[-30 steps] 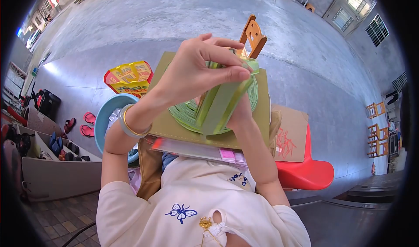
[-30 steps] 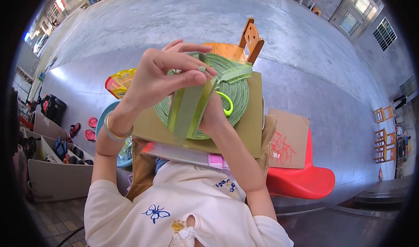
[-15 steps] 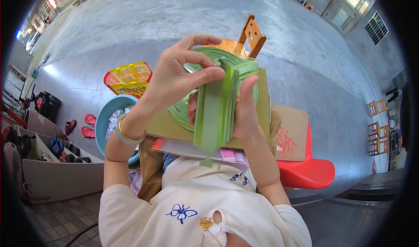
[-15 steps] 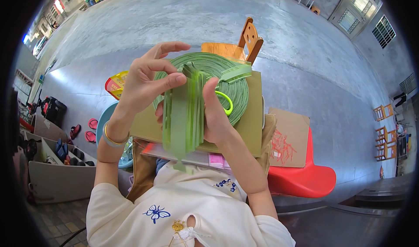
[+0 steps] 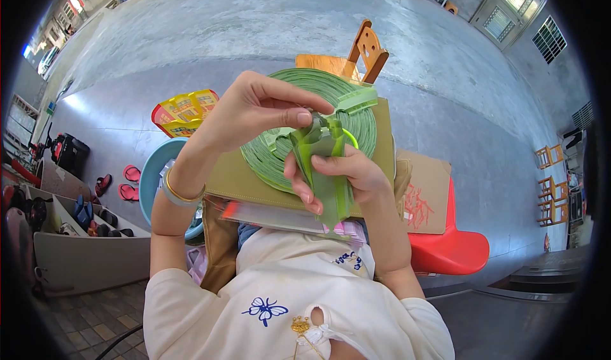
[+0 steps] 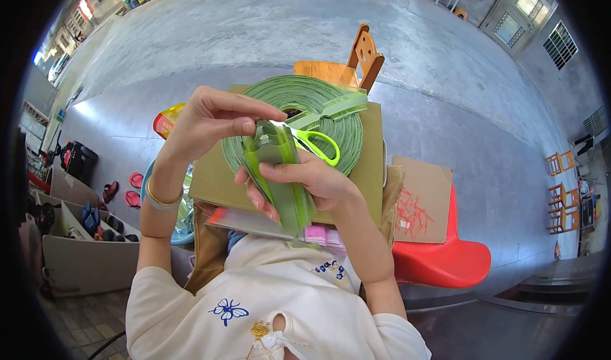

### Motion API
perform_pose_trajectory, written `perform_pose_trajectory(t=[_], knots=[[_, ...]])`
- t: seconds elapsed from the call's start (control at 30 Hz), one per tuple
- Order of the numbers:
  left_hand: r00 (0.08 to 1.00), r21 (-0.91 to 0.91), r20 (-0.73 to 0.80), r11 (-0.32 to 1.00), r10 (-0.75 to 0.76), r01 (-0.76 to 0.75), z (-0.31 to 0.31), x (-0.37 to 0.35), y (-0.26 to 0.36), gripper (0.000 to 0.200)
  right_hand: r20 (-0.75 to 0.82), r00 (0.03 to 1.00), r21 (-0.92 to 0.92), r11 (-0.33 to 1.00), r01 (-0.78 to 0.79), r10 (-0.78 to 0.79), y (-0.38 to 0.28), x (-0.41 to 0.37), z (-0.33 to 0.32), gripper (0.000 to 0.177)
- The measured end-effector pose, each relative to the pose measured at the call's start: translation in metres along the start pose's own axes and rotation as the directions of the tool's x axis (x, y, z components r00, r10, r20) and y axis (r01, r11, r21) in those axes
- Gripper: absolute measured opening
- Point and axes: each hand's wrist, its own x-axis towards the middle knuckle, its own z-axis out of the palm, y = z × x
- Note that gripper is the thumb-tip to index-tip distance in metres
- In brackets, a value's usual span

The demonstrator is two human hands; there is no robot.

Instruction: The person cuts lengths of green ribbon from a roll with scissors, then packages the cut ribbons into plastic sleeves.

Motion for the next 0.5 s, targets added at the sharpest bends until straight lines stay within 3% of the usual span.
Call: perform_pose_trajectory(t=[0.13,0.23,0.43,0.5], knots=[[0.994,0.079,-0.023,0.991,-0.103,0.105,0.004,-0.002,0.011,0.021,-0.034,0.999,-0.068,0.998,0.013,-0.015,0.0,-0.002,0.002,0.036],[0.995,-0.015,-0.095,0.999,-0.033,0.032,0.01,-0.007,0.006,0.02,-0.121,0.993,-0.094,0.996,-0.011,-0.001,-0.004,-0.002,0.006,0.039],[0.986,0.361,-0.131,0.931,0.098,-0.045,0.024,-0.012,0.012,0.021,-0.233,0.972,-0.216,0.976,-0.033,-0.019,-0.001,0.001,0.011,0.03],[0.983,0.351,-0.181,0.936,0.041,0.026,0.024,-0.012,0.01,0.02,-0.257,0.966,-0.256,0.966,-0.034,-0.034,-0.001,0.001,0.013,0.027]])
